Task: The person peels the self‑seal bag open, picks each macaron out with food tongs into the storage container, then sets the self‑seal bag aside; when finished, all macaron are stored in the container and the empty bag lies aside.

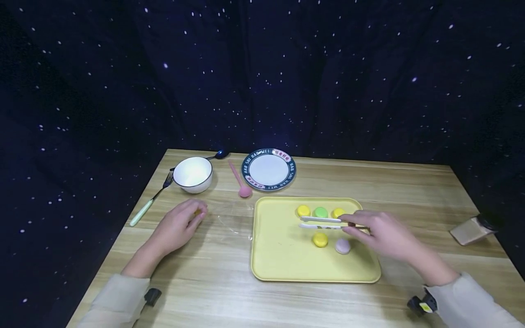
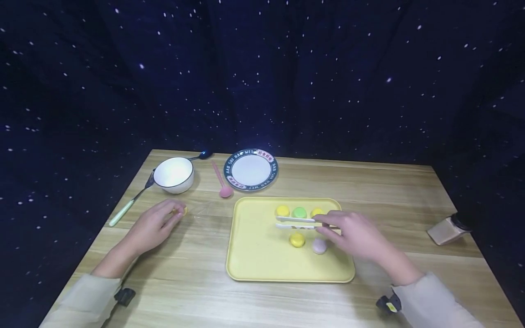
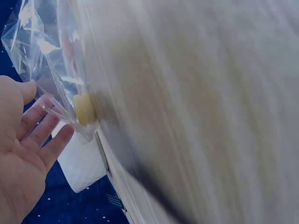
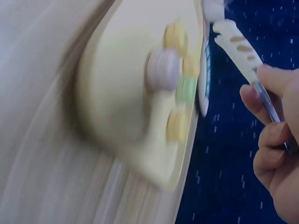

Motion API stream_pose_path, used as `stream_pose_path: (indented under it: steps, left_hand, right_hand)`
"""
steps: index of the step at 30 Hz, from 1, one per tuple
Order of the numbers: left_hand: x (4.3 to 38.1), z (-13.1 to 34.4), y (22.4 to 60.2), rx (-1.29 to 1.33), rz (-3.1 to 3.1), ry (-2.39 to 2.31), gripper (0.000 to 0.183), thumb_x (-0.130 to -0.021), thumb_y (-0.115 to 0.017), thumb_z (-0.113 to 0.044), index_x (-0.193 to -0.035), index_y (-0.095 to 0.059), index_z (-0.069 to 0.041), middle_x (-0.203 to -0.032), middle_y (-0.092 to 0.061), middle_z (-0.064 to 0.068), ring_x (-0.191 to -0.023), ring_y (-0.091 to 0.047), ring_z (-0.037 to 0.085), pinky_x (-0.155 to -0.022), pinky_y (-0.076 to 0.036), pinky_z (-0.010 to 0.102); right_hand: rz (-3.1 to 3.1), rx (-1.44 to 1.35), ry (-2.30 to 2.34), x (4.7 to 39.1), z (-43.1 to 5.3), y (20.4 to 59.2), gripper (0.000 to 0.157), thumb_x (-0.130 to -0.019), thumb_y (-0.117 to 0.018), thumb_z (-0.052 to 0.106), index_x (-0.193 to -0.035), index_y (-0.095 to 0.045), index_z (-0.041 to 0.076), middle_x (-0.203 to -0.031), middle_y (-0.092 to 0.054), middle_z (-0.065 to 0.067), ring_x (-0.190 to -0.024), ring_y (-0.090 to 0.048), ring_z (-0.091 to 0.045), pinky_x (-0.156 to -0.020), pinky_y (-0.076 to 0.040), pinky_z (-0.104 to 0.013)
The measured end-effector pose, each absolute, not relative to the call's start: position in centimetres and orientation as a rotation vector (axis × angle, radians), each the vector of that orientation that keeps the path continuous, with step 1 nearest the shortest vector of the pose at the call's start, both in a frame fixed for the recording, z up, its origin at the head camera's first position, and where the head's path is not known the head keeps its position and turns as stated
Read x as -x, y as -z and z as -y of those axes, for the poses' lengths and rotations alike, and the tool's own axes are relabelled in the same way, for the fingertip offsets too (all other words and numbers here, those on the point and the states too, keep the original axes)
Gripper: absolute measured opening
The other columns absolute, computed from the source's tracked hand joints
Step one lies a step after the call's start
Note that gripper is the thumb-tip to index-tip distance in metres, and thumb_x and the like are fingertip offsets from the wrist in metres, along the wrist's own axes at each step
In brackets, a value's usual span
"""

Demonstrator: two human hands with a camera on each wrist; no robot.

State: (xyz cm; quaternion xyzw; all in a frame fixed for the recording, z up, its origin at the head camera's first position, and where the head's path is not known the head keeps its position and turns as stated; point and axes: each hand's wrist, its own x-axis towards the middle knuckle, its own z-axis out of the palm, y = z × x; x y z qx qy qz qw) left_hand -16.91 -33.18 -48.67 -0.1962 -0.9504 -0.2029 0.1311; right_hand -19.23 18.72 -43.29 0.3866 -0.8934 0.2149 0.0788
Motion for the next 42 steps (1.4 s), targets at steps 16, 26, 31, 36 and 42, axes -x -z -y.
stream_pose_path:
  steps: [16,26,31,36,42]
  left_hand:
    - [16.8,32.9,48.1,0.548,2.752,0.593,0.005,-0.096,-0.059,-0.021,-0.100,-0.058,-0.021,-0.109,-0.059,-0.007,-0.107,-0.056,0.015,-0.091,-0.047,0.039]
    - [16.6,33.1,48.0,0.544,2.739,0.595,0.005,-0.095,-0.060,-0.019,-0.100,-0.058,-0.020,-0.111,-0.060,-0.008,-0.108,-0.056,0.013,-0.092,-0.047,0.038]
    - [16.6,33.3,48.0,0.517,2.736,0.670,0.006,-0.096,-0.059,-0.021,-0.101,-0.059,-0.019,-0.111,-0.059,-0.009,-0.107,-0.056,0.013,-0.088,-0.050,0.038]
    - [16.2,33.7,47.9,0.362,2.746,0.893,0.020,-0.096,-0.058,-0.025,-0.114,-0.058,-0.016,-0.121,-0.054,-0.003,-0.108,-0.056,0.020,-0.085,-0.051,0.042]
    - [15.3,34.5,47.7,-0.017,2.894,1.007,0.045,-0.096,-0.056,-0.031,-0.134,-0.048,-0.009,-0.125,-0.052,0.012,-0.103,-0.060,0.027,-0.085,-0.049,0.047]
  right_hand:
    - [2.583,-1.278,-0.553,21.4,-3.4,45.5,0.024,-0.093,-0.061,0.033,-0.113,-0.070,0.023,-0.083,-0.065,0.013,-0.059,-0.049,-0.001,-0.050,-0.044,-0.024]
    - [2.569,-1.322,-0.507,22.3,1.0,46.1,0.026,-0.094,-0.061,0.034,-0.115,-0.069,0.022,-0.085,-0.066,0.010,-0.066,-0.057,-0.005,-0.052,-0.046,-0.027]
    - [2.585,-1.338,-0.485,22.4,2.8,45.9,0.030,-0.094,-0.059,0.036,-0.119,-0.067,0.022,-0.089,-0.068,0.007,-0.071,-0.062,-0.009,-0.054,-0.048,-0.029]
    - [2.632,-1.325,-0.475,22.3,3.8,45.9,0.033,-0.094,-0.059,0.037,-0.122,-0.065,0.021,-0.091,-0.068,0.006,-0.074,-0.063,-0.011,-0.057,-0.050,-0.030]
    - [2.663,-1.305,-0.510,22.5,4.4,46.2,0.035,-0.094,-0.059,0.038,-0.123,-0.064,0.020,-0.092,-0.068,0.006,-0.074,-0.062,-0.010,-0.057,-0.049,-0.029]
